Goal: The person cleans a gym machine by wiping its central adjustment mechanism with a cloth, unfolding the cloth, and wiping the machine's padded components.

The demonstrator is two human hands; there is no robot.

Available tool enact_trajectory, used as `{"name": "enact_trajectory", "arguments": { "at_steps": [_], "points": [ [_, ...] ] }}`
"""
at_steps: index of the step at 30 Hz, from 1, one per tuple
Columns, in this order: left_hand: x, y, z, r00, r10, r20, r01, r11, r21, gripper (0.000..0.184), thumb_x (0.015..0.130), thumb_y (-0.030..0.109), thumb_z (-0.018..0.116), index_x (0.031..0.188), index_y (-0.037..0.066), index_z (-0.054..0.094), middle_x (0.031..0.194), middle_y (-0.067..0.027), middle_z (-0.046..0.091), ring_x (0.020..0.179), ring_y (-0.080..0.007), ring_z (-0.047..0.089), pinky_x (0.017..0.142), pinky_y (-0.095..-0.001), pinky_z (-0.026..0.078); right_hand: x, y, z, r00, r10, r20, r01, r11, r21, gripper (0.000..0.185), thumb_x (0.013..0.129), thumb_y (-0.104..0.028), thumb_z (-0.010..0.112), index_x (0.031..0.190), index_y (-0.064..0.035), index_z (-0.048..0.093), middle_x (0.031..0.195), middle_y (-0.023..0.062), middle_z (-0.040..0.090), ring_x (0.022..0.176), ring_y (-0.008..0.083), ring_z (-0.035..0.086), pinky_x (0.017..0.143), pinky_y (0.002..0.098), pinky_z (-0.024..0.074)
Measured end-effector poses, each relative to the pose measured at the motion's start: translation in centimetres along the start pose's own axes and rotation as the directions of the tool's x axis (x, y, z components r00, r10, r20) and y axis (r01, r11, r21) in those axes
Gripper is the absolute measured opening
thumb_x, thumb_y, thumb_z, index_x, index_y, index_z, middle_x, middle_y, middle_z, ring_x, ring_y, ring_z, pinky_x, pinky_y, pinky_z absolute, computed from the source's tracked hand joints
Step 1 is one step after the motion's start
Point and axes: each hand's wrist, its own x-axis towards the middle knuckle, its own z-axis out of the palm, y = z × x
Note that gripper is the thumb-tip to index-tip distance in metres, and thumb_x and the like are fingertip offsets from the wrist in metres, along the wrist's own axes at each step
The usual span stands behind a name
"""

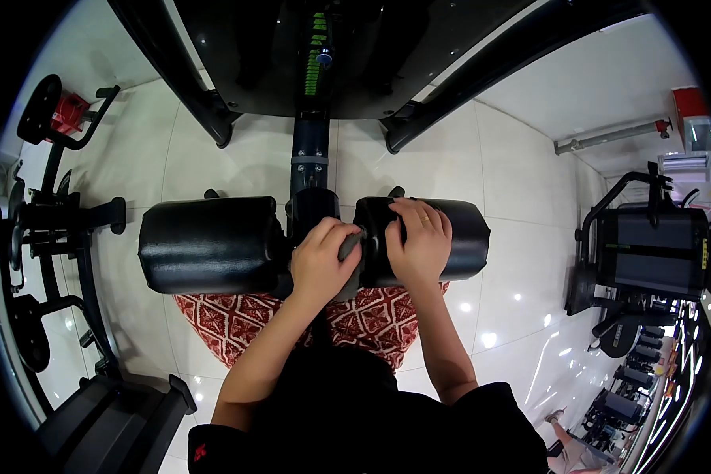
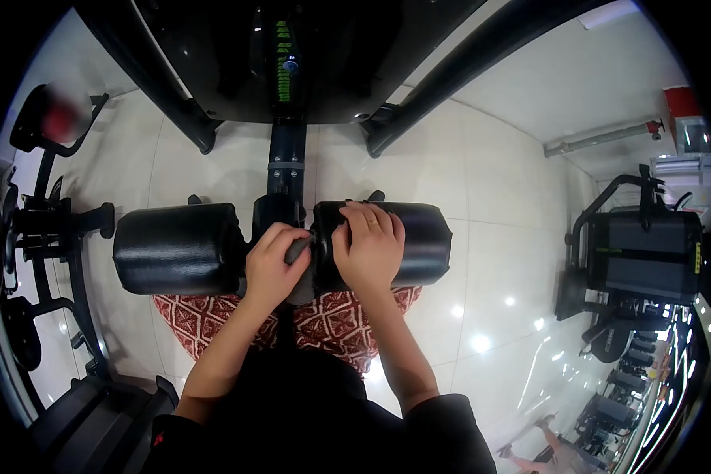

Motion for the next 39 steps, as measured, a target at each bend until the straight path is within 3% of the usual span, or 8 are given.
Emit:
{"name": "enact_trajectory", "arguments": {
  "at_steps": [5, 12, 17, 24, 26, 30, 36, 39],
  "points": [
    [0.1, 0.1, -0.2, 0.999, -0.026, 0.024, 0.027, 0.999, -0.025, 0.022, 0.073, 0.006, 0.07, 0.095, 0.007, 0.065, 0.091, -0.0068, 0.061, 0.081, -0.0271, 0.064, 0.068, -0.033, 0.051, -0.1, -0.1, 0.0, 0.999, -0.019, -0.031, 0.019, 1.0, -0.019, 0.016, 0.079, -0.016, 0.061, 0.092, -0.0099, 0.066, 0.102, 0.0021, 0.068, 0.101, 0.022, 0.061, 0.094, 0.0404, 0.0411],
    [-0.5, -0.7, -0.5, 0.992, 0.119, 0.048, -0.114, 0.989, -0.094, 0.022, 0.071, 0.006, 0.071, 0.093, 0.008, 0.067, 0.091, -0.0056, 0.062, 0.082, -0.0245, 0.065, 0.069, -0.0322, 0.052, 1.1, 0.0, 0.4, 1.0, -0.005, -0.003, 0.005, 1.0, -0.022, 0.015, 0.08, -0.018, 0.06, 0.09, -0.0096, 0.067, 0.096, 0.0031, 0.069, 0.096, 0.0228, 0.062, 0.09, 0.0394, 0.0418],
    [-0.2, -0.4, -0.5, 0.996, 0.076, 0.055, -0.072, 0.994, -0.077, 0.022, 0.072, 0.007, 0.07, 0.094, 0.009, 0.067, 0.091, -0.0054, 0.061, 0.081, -0.0253, 0.064, 0.067, -0.0326, 0.052, 2.5, 0.0, 0.4, 0.974, 0.107, 0.201, -0.102, 0.994, -0.036, 0.016, 0.083, -0.021, 0.058, 0.088, -0.0096, 0.068, 0.091, 0.0056, 0.07, 0.091, 0.0236, 0.063, 0.087, 0.0372, 0.0427],
    [0.0, -0.2, 0.0, 0.999, 0.011, 0.034, -0.01, 1.0, -0.018, 0.02, 0.074, 0.007, 0.069, 0.094, 0.008, 0.064, 0.091, -0.0063, 0.059, 0.08, -0.0276, 0.063, 0.068, -0.0331, 0.051, 1.6, 0.0, 0.3, 0.991, 0.041, 0.128, -0.04, 0.999, -0.012, 0.015, 0.082, -0.018, 0.059, 0.09, -0.0093, 0.068, 0.093, 0.0054, 0.07, 0.093, 0.0234, 0.063, 0.089, 0.0379, 0.0426],
    [0.1, -0.1, -0.1, 0.999, -0.023, 0.04, 0.024, 1.0, -0.013, 0.021, 0.074, 0.008, 0.069, 0.094, 0.008, 0.064, 0.091, -0.0066, 0.059, 0.081, -0.0279, 0.063, 0.068, -0.0332, 0.051, 0.9, 0.0, 0.2, 1.0, -0.01, 0.022, 0.01, 1.0, 0.007, 0.015, 0.081, -0.016, 0.06, 0.091, -0.009, 0.067, 0.097, 0.0047, 0.07, 0.097, 0.0234, 0.062, 0.092, 0.0395, 0.0418],
    [0.2, 0.0, -0.1, 0.996, -0.067, 0.054, 0.067, 0.998, -0.009, 0.021, 0.074, 0.008, 0.069, 0.095, 0.008, 0.065, 0.092, -0.0065, 0.059, 0.082, -0.0278, 0.064, 0.068, -0.0329, 0.051, -0.7, 0.1, 0.1, 0.999, -0.028, -0.023, 0.027, 0.999, -0.02, 0.018, 0.078, -0.016, 0.062, 0.095, -0.0101, 0.066, 0.105, 0.0021, 0.068, 0.103, 0.023, 0.06, 0.095, 0.0424, 0.0401],
    [-0.1, -0.6, -0.7, 0.993, 0.028, 0.112, -0.018, 0.996, -0.089, 0.022, 0.072, 0.007, 0.071, 0.094, 0.008, 0.067, 0.092, -0.0064, 0.061, 0.083, -0.0262, 0.065, 0.069, -0.0321, 0.052, -0.9, -0.2, -0.1, 0.999, -0.011, -0.036, 0.011, 1.0, -0.018, 0.019, 0.078, -0.013, 0.059, 0.096, -0.0111, 0.066, 0.108, -0.0003, 0.067, 0.104, 0.0221, 0.059, 0.094, 0.0411, 0.0392],
    [-0.3, -1.2, -0.6, 0.992, 0.103, 0.077, -0.095, 0.989, -0.11, 0.022, 0.072, 0.012, 0.072, 0.093, 0.012, 0.068, 0.093, -0.0016, 0.06, 0.081, -0.022, 0.064, 0.063, -0.0328, 0.051, -0.5, -0.2, -0.1, 0.999, -0.015, -0.029, 0.014, 0.999, -0.039, 0.019, 0.077, -0.016, 0.063, 0.094, -0.011, 0.066, 0.105, 0.0007, 0.066, 0.102, 0.0226, 0.059, 0.094, 0.0421, 0.0395]
  ]
}}
